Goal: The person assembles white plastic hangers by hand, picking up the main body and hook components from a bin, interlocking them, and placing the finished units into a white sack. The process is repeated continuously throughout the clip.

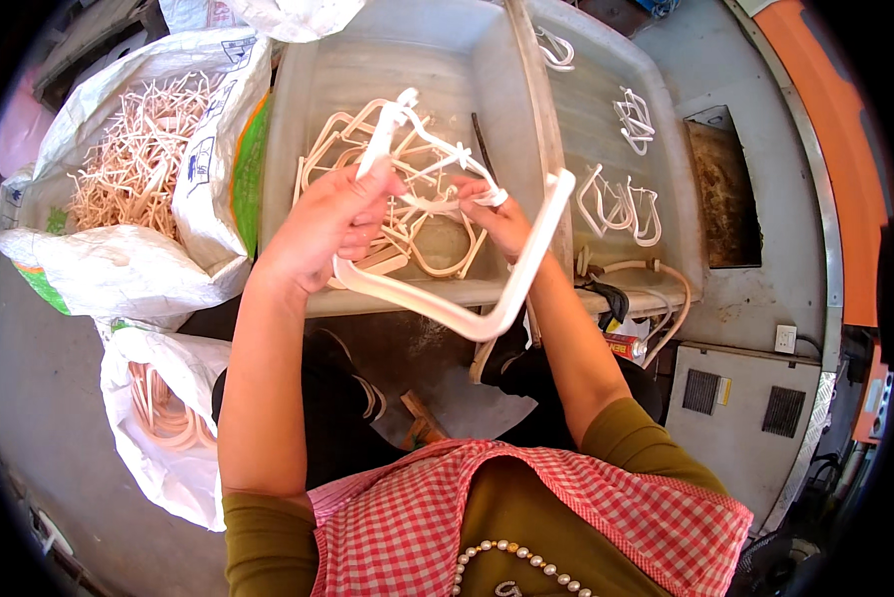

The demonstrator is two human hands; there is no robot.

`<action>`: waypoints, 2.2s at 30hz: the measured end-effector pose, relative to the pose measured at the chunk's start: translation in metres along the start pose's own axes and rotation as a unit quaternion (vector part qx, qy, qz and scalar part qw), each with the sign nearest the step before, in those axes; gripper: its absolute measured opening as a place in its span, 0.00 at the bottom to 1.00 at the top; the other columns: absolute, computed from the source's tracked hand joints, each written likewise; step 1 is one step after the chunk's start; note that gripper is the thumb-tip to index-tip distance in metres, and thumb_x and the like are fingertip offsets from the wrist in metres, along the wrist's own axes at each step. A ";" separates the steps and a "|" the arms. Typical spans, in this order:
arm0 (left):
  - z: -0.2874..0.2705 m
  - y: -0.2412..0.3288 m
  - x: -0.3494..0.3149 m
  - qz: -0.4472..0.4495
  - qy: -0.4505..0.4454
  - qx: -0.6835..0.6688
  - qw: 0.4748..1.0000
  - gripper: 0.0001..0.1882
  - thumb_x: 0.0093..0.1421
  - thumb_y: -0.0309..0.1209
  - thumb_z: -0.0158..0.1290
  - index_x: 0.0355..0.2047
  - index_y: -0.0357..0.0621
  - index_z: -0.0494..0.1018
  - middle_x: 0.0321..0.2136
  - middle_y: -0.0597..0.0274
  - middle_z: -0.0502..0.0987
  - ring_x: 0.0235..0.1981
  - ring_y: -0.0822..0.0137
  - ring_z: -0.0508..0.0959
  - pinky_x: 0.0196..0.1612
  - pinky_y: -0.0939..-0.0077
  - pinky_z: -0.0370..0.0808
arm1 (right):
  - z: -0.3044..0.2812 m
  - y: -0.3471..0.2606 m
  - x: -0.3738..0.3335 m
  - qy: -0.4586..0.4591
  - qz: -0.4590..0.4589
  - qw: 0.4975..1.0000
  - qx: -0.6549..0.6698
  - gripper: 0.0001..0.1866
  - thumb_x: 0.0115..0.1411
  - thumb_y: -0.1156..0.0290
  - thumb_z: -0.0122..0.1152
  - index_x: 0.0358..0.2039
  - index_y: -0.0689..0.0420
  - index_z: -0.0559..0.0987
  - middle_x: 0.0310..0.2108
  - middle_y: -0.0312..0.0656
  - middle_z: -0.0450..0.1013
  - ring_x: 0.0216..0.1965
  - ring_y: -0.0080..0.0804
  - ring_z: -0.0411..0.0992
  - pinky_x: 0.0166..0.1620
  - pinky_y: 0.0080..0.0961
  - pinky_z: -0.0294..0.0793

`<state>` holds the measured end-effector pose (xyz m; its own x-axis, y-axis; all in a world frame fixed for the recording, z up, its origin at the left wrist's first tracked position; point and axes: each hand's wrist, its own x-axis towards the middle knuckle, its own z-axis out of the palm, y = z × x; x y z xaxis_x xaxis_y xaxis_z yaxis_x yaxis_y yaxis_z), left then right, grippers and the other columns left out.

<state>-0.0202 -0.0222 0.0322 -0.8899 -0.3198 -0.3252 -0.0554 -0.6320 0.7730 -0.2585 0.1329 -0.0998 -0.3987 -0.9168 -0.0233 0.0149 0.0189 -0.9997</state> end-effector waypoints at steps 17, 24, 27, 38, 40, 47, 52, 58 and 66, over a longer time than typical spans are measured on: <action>-0.012 -0.018 0.010 0.143 0.239 0.174 0.944 0.14 0.64 0.40 0.49 0.40 0.42 0.69 0.25 0.65 0.73 0.26 0.75 0.74 0.30 0.80 0.74 | -0.059 -0.090 0.026 0.290 0.188 0.908 -0.237 0.17 0.62 0.56 0.54 0.27 0.59 0.72 0.16 0.38 0.69 0.17 0.28 0.69 0.21 0.28 0.67; 0.028 -0.047 0.024 0.120 0.068 0.036 0.990 0.12 0.65 0.34 0.49 0.45 0.42 0.67 0.36 0.64 0.74 0.36 0.72 0.74 0.41 0.75 0.75 | 0.089 -0.104 -0.007 0.023 0.106 0.978 0.176 0.20 0.65 0.56 0.50 0.47 0.59 0.72 0.38 0.39 0.72 0.40 0.27 0.72 0.45 0.27 0.73; 0.033 -0.055 0.023 0.151 0.094 0.051 0.983 0.15 0.64 0.34 0.50 0.48 0.42 0.66 0.40 0.63 0.73 0.39 0.74 0.73 0.42 0.76 0.73 | 0.114 -0.106 -0.013 0.048 0.095 0.975 0.197 0.27 0.67 0.49 0.39 0.50 0.60 0.71 0.42 0.42 0.72 0.43 0.27 0.71 0.50 0.31 0.69; 0.042 -0.060 0.010 0.037 -0.052 0.172 0.983 0.13 0.63 0.35 0.51 0.42 0.38 0.68 0.25 0.62 0.74 0.27 0.73 0.76 0.31 0.77 0.75 | 0.038 -0.114 0.040 -0.027 0.142 0.893 0.427 0.23 0.66 0.50 0.43 0.43 0.60 0.70 0.36 0.45 0.73 0.36 0.40 0.73 0.43 0.35 0.74; 0.044 -0.056 0.009 -0.006 -0.002 0.182 0.983 0.13 0.64 0.36 0.50 0.41 0.38 0.68 0.25 0.61 0.74 0.25 0.72 0.76 0.29 0.77 0.75 | 0.030 -0.127 0.040 0.074 0.021 0.943 0.325 0.17 0.67 0.55 0.44 0.39 0.59 0.70 0.32 0.42 0.72 0.31 0.37 0.72 0.41 0.33 0.74; 0.049 -0.078 0.007 0.001 0.064 0.200 0.978 0.08 0.60 0.27 0.46 0.35 0.33 0.66 0.22 0.56 0.73 0.19 0.69 0.74 0.19 0.72 0.69 | 0.116 -0.136 -0.050 0.051 -0.325 0.895 -0.300 0.08 0.59 0.78 0.52 0.39 0.58 0.77 0.26 0.40 0.70 0.28 0.35 0.69 0.37 0.27 0.69; 0.038 -0.091 0.011 0.009 0.109 0.399 0.910 0.17 0.60 0.37 0.52 0.41 0.35 0.64 0.24 0.59 0.73 0.21 0.71 0.73 0.23 0.73 0.71 | 0.079 -0.148 -0.029 0.181 -0.017 0.982 0.049 0.16 0.69 0.62 0.43 0.48 0.59 0.71 0.29 0.40 0.75 0.31 0.30 0.73 0.40 0.27 0.71; 0.038 -0.060 0.004 -0.018 -0.047 0.001 0.999 0.19 0.65 0.45 0.48 0.41 0.41 0.64 0.25 0.66 0.70 0.24 0.73 0.72 0.30 0.76 0.72 | 0.043 -0.150 -0.004 0.124 0.211 0.963 0.116 0.29 0.67 0.48 0.40 0.57 0.59 0.62 0.31 0.47 0.77 0.34 0.36 0.76 0.41 0.29 0.73; 0.034 -0.050 -0.001 -0.026 -0.078 -0.085 0.993 0.14 0.67 0.42 0.44 0.39 0.43 0.64 0.27 0.64 0.70 0.26 0.70 0.72 0.32 0.73 0.73 | 0.042 -0.154 -0.018 0.212 -0.361 0.729 -0.541 0.20 0.53 0.70 0.65 0.48 0.56 0.75 0.40 0.44 0.75 0.39 0.39 0.74 0.50 0.35 0.70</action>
<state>-0.0320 0.0334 0.0125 -0.9480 -0.1783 -0.2638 -0.0380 -0.7592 0.6498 -0.2151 0.1294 0.0553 -0.1956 -0.6419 0.7414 -0.9803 0.1067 -0.1663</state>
